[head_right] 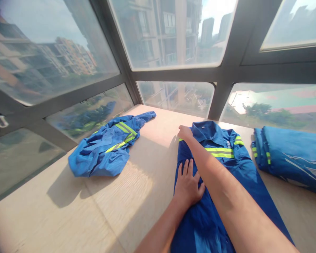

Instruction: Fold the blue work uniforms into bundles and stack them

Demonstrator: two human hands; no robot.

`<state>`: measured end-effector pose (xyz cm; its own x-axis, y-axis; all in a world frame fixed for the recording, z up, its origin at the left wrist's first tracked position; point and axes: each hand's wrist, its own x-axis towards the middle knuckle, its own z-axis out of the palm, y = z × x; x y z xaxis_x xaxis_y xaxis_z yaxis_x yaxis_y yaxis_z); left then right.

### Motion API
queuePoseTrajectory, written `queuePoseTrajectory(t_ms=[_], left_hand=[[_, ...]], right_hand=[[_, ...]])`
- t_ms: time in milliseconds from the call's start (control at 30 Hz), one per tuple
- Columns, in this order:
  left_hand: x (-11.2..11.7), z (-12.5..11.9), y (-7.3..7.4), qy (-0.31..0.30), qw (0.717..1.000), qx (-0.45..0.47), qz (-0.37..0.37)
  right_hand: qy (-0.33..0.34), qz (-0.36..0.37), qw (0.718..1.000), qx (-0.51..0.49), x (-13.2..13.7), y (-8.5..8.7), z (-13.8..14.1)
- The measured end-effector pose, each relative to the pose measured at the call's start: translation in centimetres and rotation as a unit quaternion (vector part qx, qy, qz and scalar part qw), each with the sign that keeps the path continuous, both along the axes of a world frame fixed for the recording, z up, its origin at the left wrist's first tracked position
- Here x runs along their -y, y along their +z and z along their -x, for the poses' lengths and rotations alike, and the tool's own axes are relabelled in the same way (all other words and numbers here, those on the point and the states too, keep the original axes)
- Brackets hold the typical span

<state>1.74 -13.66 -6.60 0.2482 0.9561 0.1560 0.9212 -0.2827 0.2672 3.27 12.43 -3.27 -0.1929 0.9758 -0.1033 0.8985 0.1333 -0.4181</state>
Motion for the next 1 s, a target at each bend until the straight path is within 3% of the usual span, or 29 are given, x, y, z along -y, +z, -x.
queuePoseTrajectory(t_ms=[167, 367, 467, 600, 700, 767, 867, 1000], left_hand=[[-0.2, 0.1, 0.0, -0.005, 1.0, -0.003, 0.004], [-0.6, 0.1, -0.1, 0.005, 1.0, -0.017, 0.004], [-0.7, 0.1, -0.1, 0.008, 1.0, -0.015, 0.001], [-0.8, 0.0, -0.2, 0.015, 1.0, -0.018, -0.02], [-1.0, 0.0, -0.3, 0.017, 0.999, -0.026, -0.031], [-1.2, 0.0, -0.4, 0.018, 0.999, -0.035, -0.031], [-1.4, 0.0, -0.4, 0.02, 0.998, -0.049, -0.039], [-1.7, 0.0, -0.3, 0.02, 0.996, -0.072, -0.043]], right_hand=[[0.037, -0.05, 0.998, -0.003, 0.3, -1.3, -0.8], [0.121, -0.12, 0.984, -0.042, 3.5, -0.2, -0.9], [0.128, -0.166, 0.975, -0.075, 7.1, -0.5, -4.2], [0.115, -0.232, 0.954, -0.152, 13.0, -2.2, -13.0], [0.068, -0.257, 0.954, -0.137, 16.9, -3.3, -19.9], [0.037, -0.267, 0.957, -0.108, 18.7, -3.7, -22.9], [0.026, -0.252, 0.966, -0.045, 20.4, -4.0, -24.4], [0.046, -0.202, 0.977, 0.059, 21.6, -4.4, -22.4]])
